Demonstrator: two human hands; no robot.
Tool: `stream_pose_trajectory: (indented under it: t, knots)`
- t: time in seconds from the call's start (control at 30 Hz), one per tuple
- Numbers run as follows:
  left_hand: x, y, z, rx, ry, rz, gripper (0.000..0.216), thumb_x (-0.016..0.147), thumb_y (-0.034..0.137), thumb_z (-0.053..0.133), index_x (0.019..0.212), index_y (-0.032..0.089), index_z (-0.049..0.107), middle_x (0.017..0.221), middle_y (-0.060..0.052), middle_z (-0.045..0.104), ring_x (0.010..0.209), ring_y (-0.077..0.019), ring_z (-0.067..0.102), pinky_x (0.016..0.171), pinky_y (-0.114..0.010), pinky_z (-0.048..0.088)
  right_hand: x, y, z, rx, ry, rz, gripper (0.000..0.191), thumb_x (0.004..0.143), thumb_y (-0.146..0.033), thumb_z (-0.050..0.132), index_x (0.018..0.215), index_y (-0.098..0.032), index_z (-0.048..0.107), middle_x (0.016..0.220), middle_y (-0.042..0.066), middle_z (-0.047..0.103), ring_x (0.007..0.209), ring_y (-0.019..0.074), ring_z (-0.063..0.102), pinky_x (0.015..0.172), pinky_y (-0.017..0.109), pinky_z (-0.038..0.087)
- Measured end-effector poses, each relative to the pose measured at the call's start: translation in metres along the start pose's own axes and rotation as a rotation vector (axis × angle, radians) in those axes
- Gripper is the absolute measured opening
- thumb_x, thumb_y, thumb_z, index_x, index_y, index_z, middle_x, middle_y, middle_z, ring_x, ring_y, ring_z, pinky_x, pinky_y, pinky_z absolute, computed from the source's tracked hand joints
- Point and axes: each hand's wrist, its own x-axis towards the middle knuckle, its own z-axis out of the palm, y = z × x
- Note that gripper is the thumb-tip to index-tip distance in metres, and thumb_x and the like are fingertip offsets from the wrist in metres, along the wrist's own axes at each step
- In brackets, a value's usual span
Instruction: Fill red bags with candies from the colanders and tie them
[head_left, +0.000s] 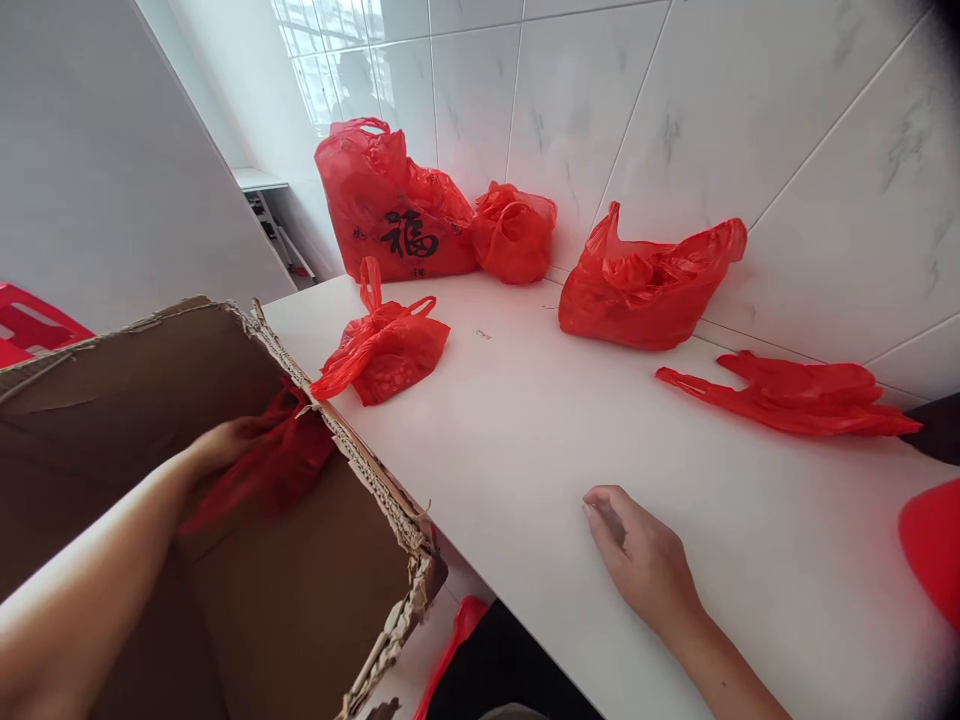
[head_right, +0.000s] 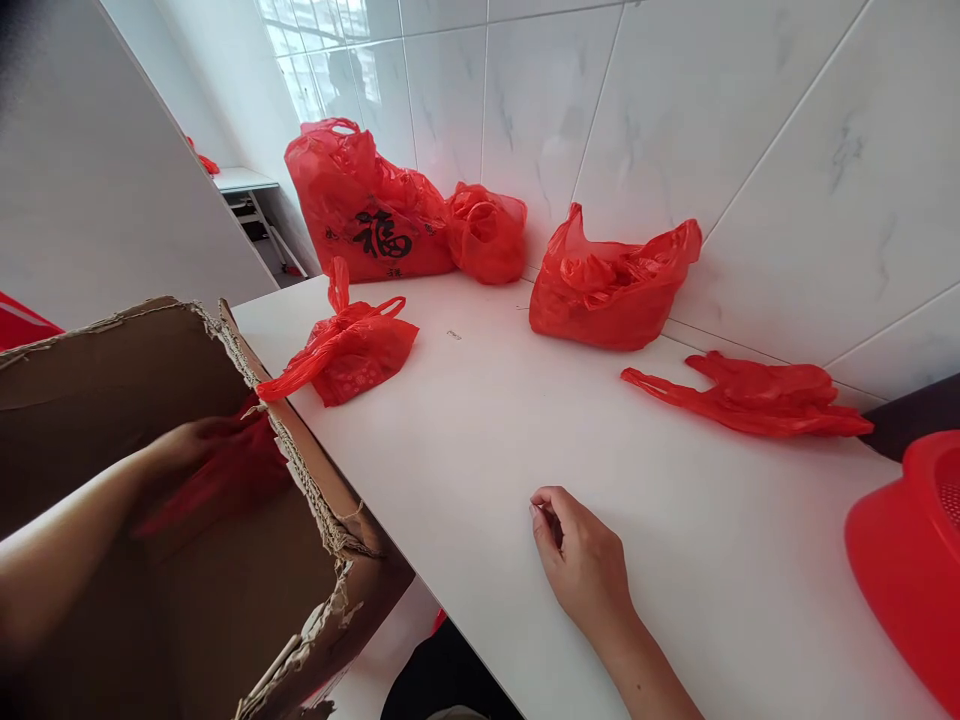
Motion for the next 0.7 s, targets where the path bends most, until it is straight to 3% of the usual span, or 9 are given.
stream_pose_trajectory:
  t: [0.13,0.2,0.27,0.37,0.47,0.57,0.63,0.7]
  knots:
    - [0.027,0.031,-0.030,0.026,0.334,-0.028,0.046,0.076,0.042,0.054,0.111,0.013,0.062,0.106,-0.009,0.068,0.095,-0.0258,0.062,0.087,-0.040,0.048,-0.001,-0.003,0.001,0.012,0.023,0.019,0.020,0.093,-0.039,0.038,0.086,-0.026,0.052,0.070,-0.003,0.063,0.049,0.0126,0.052,0.051,0.026,0.043]
    - [0.034,0.061,-0.047,0.022,0.465,0.013,0.051,0.086,0.041,0.043,0.124,0.009,0.052,0.121,-0.013,0.061,0.102,-0.0226,0.058,0.093,-0.039,0.045,-0.001,-0.004,0.001,0.023,0.023,0.024,0.020,0.092,-0.039,0.038,0.085,-0.026,0.052,0.069,-0.003,0.062,0.049,0.0125,0.052,0.051,0.025,0.043]
    - [0.035,0.100,-0.055,0.019,0.507,0.121,0.052,0.092,0.043,0.033,0.132,0.011,0.044,0.129,-0.011,0.056,0.103,-0.0182,0.057,0.091,-0.032,0.045,-0.001,-0.005,0.001,0.029,0.028,0.031,0.021,0.092,-0.039,0.038,0.084,-0.026,0.053,0.069,-0.003,0.063,0.048,0.0124,0.051,0.050,0.025,0.042]
    - [0.031,0.158,-0.046,0.060,0.410,0.331,0.050,0.091,0.053,0.036,0.124,0.020,0.054,0.123,-0.005,0.060,0.100,-0.0154,0.056,0.092,-0.028,0.042,-0.001,-0.005,0.000,0.040,0.031,0.034,0.020,0.092,-0.038,0.038,0.084,-0.026,0.053,0.069,-0.003,0.063,0.049,0.0125,0.051,0.049,0.025,0.042]
    - [0.030,0.199,-0.020,0.126,0.236,0.432,0.051,0.074,0.063,0.060,0.103,0.022,0.069,0.110,-0.007,0.068,0.104,-0.0237,0.057,0.097,-0.036,0.037,-0.001,-0.003,-0.002,0.063,-0.010,0.026,0.019,0.092,-0.038,0.040,0.086,-0.026,0.054,0.070,-0.003,0.063,0.051,0.0129,0.054,0.051,0.025,0.044]
    - [0.035,0.216,0.003,0.141,0.112,0.382,0.044,0.053,0.058,0.079,0.072,0.019,0.070,0.090,-0.012,0.072,0.102,-0.0344,0.059,0.092,-0.044,0.039,-0.001,-0.002,-0.004,0.071,-0.046,0.024,0.018,0.093,-0.037,0.040,0.087,-0.027,0.053,0.071,-0.003,0.063,0.053,0.0130,0.055,0.052,0.025,0.045]
    - [0.036,0.220,0.008,0.097,0.059,0.357,0.038,0.052,0.052,0.081,0.061,0.019,0.065,0.078,-0.009,0.071,0.096,-0.0327,0.062,0.088,-0.042,0.041,-0.001,-0.001,-0.005,0.070,-0.053,0.026,0.017,0.093,-0.036,0.040,0.087,-0.026,0.053,0.071,-0.003,0.063,0.052,0.0127,0.055,0.052,0.025,0.045]
    - [0.032,0.221,0.004,-0.002,0.032,0.372,0.035,0.058,0.051,0.076,0.064,0.018,0.066,0.073,-0.005,0.070,0.090,-0.0270,0.064,0.085,-0.038,0.045,-0.001,-0.001,-0.006,0.075,-0.057,0.025,0.017,0.093,-0.035,0.040,0.086,-0.026,0.053,0.070,-0.004,0.062,0.052,0.0124,0.054,0.052,0.025,0.045]
